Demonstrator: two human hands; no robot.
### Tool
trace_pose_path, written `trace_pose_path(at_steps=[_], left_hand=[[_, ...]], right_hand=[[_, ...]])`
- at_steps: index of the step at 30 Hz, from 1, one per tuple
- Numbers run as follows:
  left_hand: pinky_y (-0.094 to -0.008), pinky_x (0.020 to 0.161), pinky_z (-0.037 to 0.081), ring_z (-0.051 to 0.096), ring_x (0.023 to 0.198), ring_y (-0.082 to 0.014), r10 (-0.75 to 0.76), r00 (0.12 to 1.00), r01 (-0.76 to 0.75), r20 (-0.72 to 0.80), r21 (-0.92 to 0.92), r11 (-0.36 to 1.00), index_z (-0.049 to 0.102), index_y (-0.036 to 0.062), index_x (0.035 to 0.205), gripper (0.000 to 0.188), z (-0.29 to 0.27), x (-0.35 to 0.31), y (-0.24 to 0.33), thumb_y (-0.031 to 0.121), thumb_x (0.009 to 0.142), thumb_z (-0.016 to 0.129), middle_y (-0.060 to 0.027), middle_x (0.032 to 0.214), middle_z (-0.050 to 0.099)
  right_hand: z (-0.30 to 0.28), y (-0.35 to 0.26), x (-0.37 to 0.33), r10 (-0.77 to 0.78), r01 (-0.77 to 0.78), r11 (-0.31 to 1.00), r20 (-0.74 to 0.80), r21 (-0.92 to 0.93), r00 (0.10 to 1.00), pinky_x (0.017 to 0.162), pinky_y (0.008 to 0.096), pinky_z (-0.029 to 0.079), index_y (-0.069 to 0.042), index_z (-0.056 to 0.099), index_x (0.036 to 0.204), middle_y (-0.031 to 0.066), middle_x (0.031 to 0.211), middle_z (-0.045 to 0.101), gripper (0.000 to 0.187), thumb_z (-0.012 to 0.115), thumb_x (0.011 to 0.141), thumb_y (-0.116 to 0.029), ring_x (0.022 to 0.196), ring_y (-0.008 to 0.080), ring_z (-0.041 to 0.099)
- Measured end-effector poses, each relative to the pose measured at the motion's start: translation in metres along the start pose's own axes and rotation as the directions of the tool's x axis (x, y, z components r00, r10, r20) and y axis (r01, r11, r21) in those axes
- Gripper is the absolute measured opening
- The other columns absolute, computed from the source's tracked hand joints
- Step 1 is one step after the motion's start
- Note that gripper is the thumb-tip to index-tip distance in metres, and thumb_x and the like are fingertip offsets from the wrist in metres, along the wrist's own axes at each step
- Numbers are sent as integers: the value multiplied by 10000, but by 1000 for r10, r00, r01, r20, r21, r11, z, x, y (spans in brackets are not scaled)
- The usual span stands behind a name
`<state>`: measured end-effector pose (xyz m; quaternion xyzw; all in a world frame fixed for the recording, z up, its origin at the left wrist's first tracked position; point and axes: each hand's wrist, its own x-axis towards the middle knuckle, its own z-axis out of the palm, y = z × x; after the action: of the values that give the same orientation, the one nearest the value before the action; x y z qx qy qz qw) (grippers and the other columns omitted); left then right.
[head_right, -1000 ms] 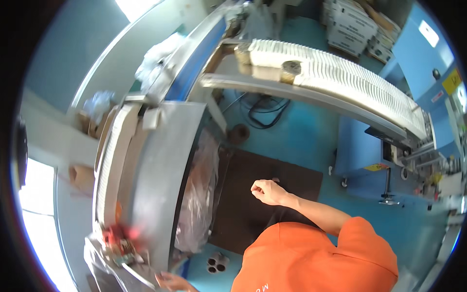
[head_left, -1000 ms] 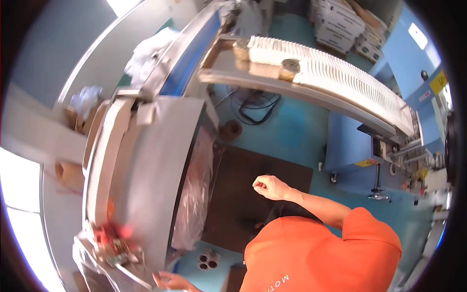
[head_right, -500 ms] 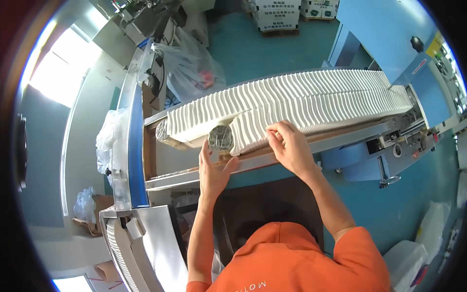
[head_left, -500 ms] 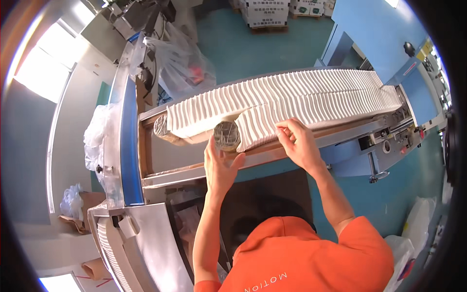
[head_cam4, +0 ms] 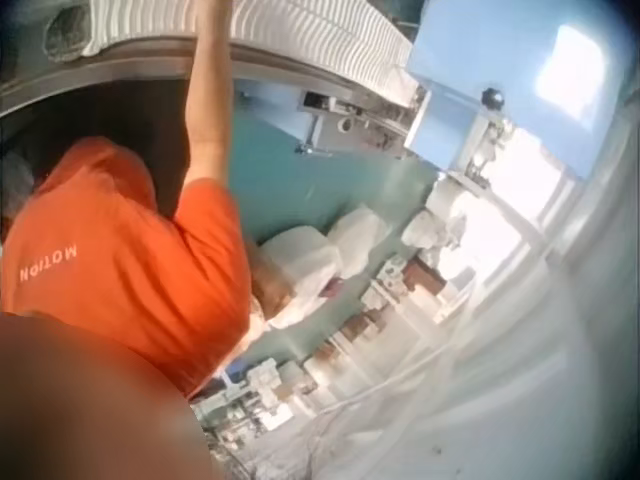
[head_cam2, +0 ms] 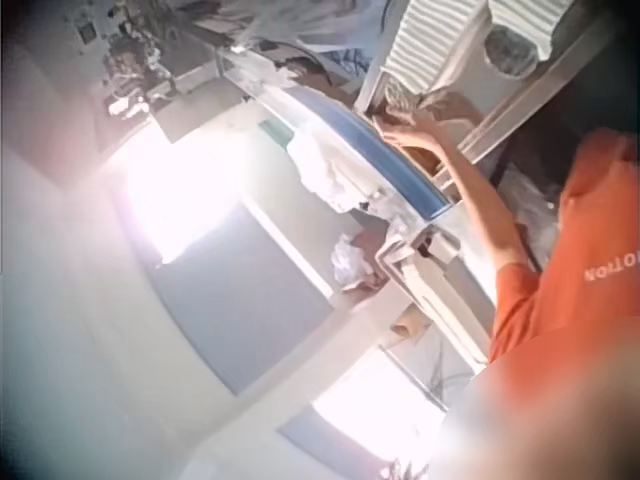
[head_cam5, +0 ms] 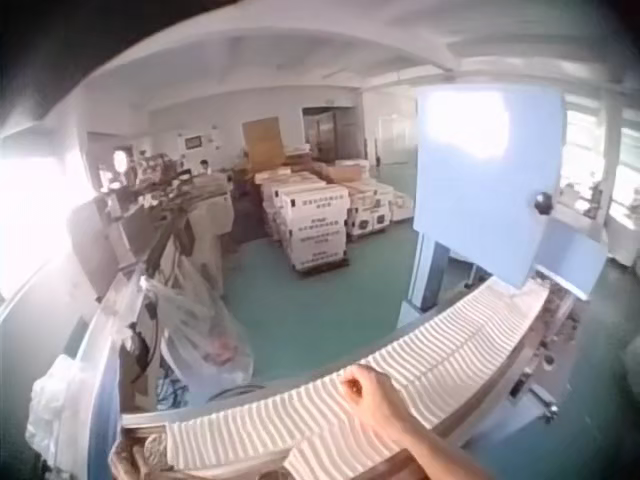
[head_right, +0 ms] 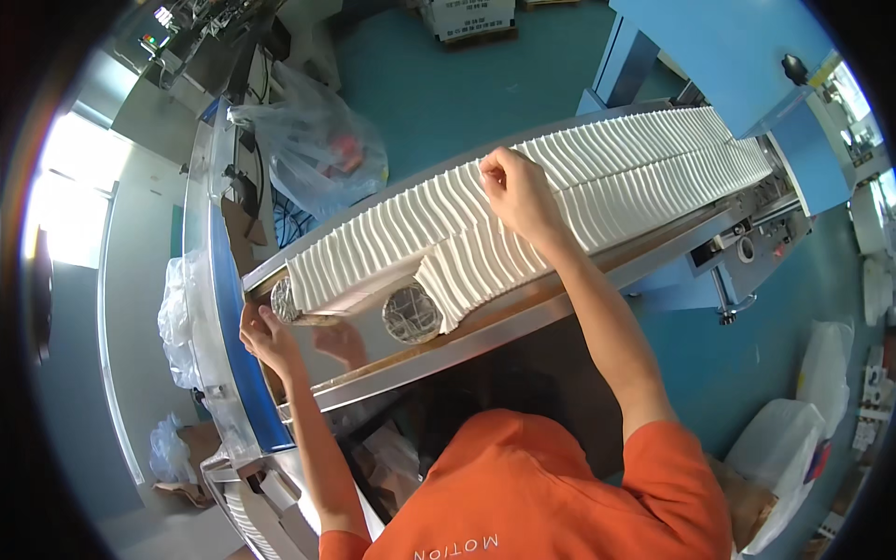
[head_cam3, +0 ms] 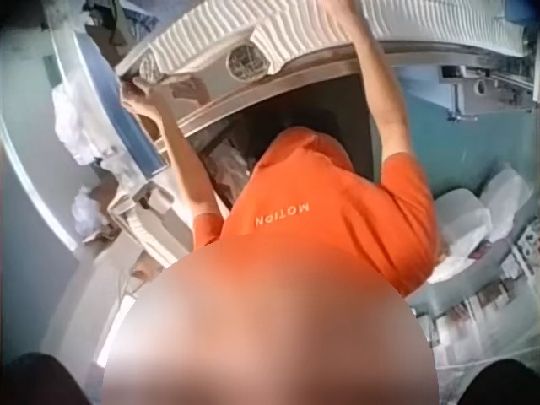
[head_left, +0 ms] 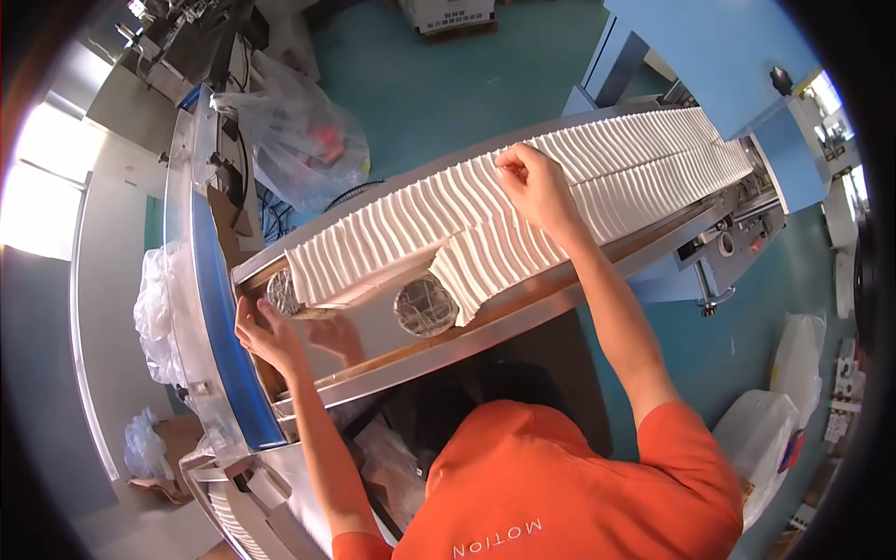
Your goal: Organizes stacks of paper napkins on a production line conveyor belt.
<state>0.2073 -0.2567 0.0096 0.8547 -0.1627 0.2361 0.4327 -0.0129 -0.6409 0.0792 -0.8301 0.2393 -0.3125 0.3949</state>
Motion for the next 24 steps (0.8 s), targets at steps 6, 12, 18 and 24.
trace_pose_path(at_steps=[6,12,18,24], left_hand=[[-251,1020,370,522,1109,-101,-149,549,681,823,-336,651,529,16,1340,370,-13,38,-40,230,1038,540,-22,1211,604],[-277,933,471,533,1132,-113,22,-60,531,998,13,847,504,47,1402,519,-58,92,-31,152,929,691,-26,1230,588],[-241,848,440,561,968,-56,-23,319,843,948,-272,464,555,22,1333,469,-22,61,3,376,1025,554,-13,1145,630],[-324,963,456,596,1120,-192,-269,586,739,764,-369,563,514,21,1345,633,-38,62,-33,405,896,741,-109,1220,639]], right_hand=[[19,31,26,176,-174,984,79,-35,981,678,301,546,2,677,865,93,768,705,144,757,812,-106,726,159,682],[18,37,36,260,-227,955,168,-189,951,704,312,542,10,684,910,110,809,710,122,704,834,-84,751,177,678],[62,-26,27,133,22,489,99,-872,986,875,500,511,31,500,1110,239,1150,559,334,626,801,29,1020,396,629],[102,-56,12,330,-149,890,384,-431,862,735,391,516,20,511,1070,203,1027,621,436,756,871,-281,942,266,639]])
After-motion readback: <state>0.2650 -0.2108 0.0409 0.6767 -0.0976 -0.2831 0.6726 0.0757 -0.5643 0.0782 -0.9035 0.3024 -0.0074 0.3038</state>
